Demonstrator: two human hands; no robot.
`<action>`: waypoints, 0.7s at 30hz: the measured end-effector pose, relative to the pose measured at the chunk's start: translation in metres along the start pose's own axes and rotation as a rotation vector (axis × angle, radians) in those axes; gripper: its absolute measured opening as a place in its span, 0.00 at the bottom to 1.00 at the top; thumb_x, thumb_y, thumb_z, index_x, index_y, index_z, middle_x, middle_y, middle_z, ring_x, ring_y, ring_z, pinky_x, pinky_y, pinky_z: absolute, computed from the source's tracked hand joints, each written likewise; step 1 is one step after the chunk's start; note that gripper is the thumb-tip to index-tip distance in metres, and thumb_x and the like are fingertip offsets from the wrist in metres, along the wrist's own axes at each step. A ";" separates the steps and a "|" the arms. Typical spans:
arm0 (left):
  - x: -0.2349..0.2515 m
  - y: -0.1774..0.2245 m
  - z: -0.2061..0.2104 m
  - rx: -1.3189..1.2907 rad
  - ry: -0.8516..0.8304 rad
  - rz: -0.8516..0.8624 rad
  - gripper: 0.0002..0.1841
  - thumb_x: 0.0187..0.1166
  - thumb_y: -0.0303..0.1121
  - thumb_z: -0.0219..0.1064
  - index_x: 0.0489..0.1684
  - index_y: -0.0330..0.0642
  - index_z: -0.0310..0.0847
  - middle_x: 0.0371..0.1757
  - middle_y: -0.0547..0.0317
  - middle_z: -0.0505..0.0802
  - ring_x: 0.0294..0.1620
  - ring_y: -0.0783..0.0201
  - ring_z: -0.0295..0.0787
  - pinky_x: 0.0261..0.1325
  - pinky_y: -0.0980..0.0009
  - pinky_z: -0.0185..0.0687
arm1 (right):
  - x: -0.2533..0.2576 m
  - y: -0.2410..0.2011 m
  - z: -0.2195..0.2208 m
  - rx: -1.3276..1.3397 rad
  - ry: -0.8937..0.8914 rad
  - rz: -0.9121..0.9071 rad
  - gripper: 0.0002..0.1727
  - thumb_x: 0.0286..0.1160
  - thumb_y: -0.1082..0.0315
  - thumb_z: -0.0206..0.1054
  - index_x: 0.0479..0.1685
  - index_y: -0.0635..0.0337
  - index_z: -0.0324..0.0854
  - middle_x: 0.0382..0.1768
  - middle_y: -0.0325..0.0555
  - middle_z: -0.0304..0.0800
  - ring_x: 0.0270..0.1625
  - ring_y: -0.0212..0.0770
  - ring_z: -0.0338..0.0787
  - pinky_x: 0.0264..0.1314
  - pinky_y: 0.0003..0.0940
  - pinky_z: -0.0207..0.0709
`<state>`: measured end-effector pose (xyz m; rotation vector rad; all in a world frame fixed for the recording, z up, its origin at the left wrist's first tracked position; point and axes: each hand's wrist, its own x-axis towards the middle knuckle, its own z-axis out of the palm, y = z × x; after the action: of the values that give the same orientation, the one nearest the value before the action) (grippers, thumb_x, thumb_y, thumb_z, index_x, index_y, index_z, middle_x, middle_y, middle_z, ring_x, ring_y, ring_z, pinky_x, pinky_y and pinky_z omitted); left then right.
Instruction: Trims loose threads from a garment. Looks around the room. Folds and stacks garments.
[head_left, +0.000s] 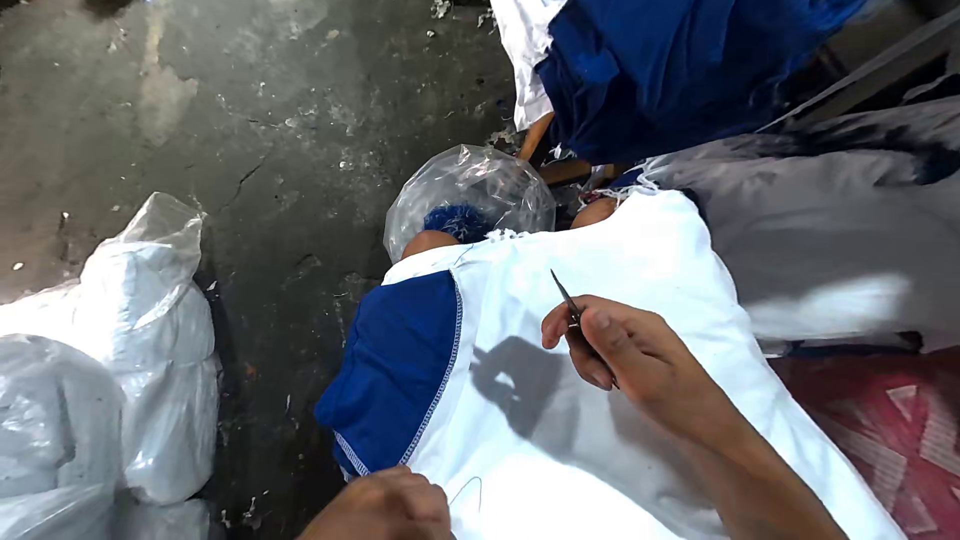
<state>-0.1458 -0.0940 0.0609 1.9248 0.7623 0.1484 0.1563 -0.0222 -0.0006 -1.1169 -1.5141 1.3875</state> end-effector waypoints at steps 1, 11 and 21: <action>-0.005 -0.002 -0.007 -0.055 0.061 0.003 0.12 0.85 0.35 0.65 0.36 0.38 0.92 0.37 0.52 0.93 0.42 0.60 0.91 0.50 0.62 0.85 | 0.001 0.000 0.000 -0.009 -0.007 0.010 0.25 0.91 0.42 0.47 0.41 0.46 0.85 0.14 0.28 0.67 0.12 0.23 0.65 0.14 0.16 0.61; 0.049 -0.034 -0.090 0.002 0.800 -0.159 0.05 0.76 0.39 0.73 0.34 0.53 0.94 0.26 0.76 0.91 0.23 0.82 0.82 0.26 0.84 0.80 | 0.005 0.008 -0.005 0.010 -0.003 0.050 0.24 0.91 0.42 0.48 0.40 0.45 0.85 0.15 0.29 0.69 0.14 0.22 0.67 0.17 0.16 0.63; 0.233 -0.108 -0.198 -0.055 0.545 -0.454 0.17 0.89 0.34 0.61 0.61 0.27 0.81 0.53 0.36 0.89 0.53 0.50 0.86 0.62 0.49 0.78 | -0.004 0.019 -0.015 0.023 0.101 0.042 0.28 0.91 0.40 0.46 0.45 0.51 0.84 0.16 0.22 0.69 0.14 0.16 0.66 0.16 0.15 0.64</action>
<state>-0.0923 0.2224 0.0110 1.6196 1.5189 0.4153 0.1739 -0.0213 -0.0176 -1.1933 -1.4069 1.3523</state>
